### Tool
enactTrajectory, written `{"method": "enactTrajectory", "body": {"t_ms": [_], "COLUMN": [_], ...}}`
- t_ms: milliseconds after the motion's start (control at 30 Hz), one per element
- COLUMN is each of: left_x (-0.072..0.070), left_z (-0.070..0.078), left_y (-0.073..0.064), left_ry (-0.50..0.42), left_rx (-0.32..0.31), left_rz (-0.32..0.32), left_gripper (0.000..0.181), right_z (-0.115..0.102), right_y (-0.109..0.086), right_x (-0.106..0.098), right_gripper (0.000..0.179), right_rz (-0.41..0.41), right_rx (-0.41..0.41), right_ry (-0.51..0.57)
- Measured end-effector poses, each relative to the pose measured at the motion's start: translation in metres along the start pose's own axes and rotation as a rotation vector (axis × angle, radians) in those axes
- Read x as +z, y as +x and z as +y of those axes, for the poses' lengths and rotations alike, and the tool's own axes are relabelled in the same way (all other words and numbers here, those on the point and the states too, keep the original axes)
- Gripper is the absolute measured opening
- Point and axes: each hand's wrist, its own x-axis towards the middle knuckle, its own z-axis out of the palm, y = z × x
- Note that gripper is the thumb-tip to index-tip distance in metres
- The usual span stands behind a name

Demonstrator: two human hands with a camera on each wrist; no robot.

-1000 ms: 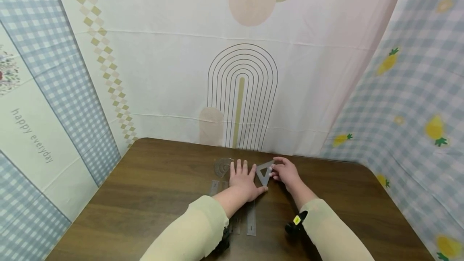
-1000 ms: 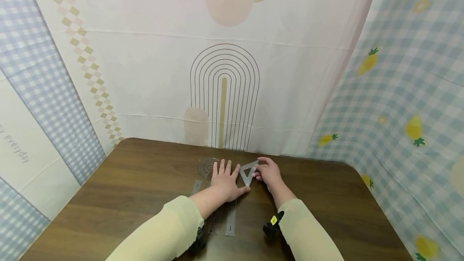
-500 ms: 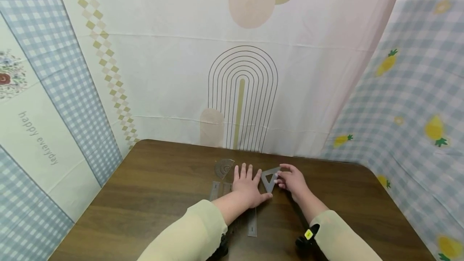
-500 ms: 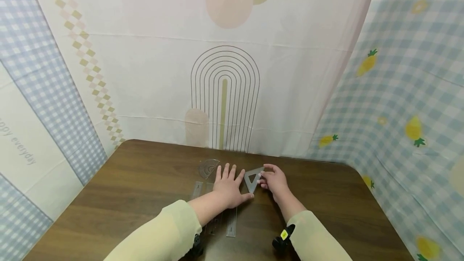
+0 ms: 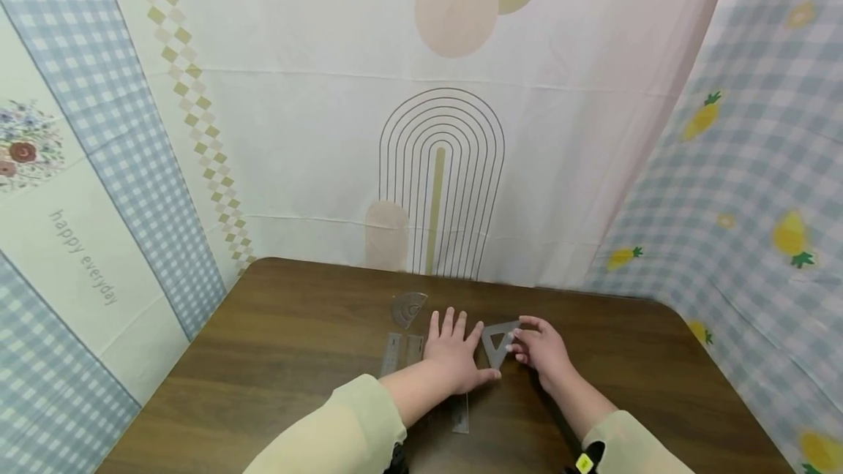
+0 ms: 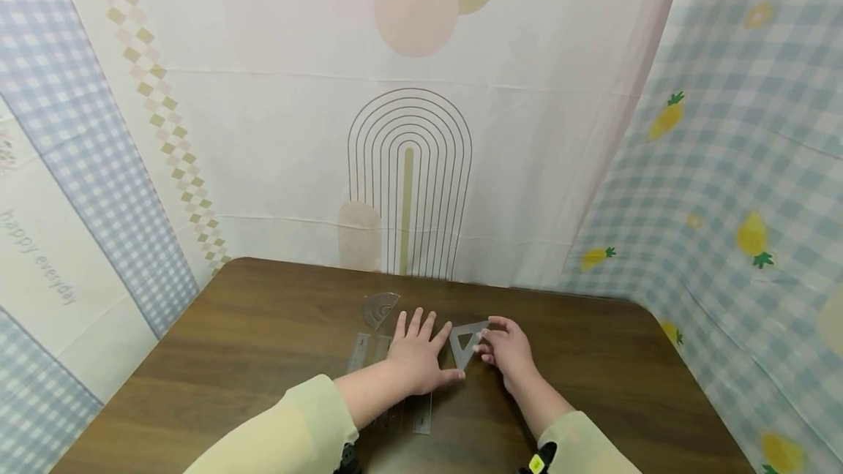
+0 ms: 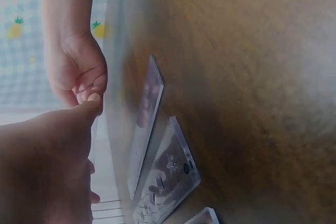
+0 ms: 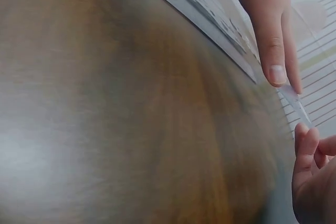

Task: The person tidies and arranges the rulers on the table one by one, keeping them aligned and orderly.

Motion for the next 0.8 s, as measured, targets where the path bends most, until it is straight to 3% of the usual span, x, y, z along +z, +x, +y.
{"method": "enactTrajectory", "body": {"t_ms": [333, 800], "left_x": [0.009, 0.013], "left_z": [0.001, 0.001], "left_y": [-0.009, -0.034], "left_ry": [0.001, 0.075], "left_rx": [0.050, 0.115], "left_rz": [-0.023, -0.051], "left_gripper": [0.093, 0.094], "right_z": [0.011, 0.021], "right_y": [-0.021, -0.052], "right_x": [-0.002, -0.003], "right_gripper": [0.045, 0.043], "right_rz": [0.012, -0.006], "right_rx": [0.018, 0.055], "right_ry": [0.005, 0.013]}}
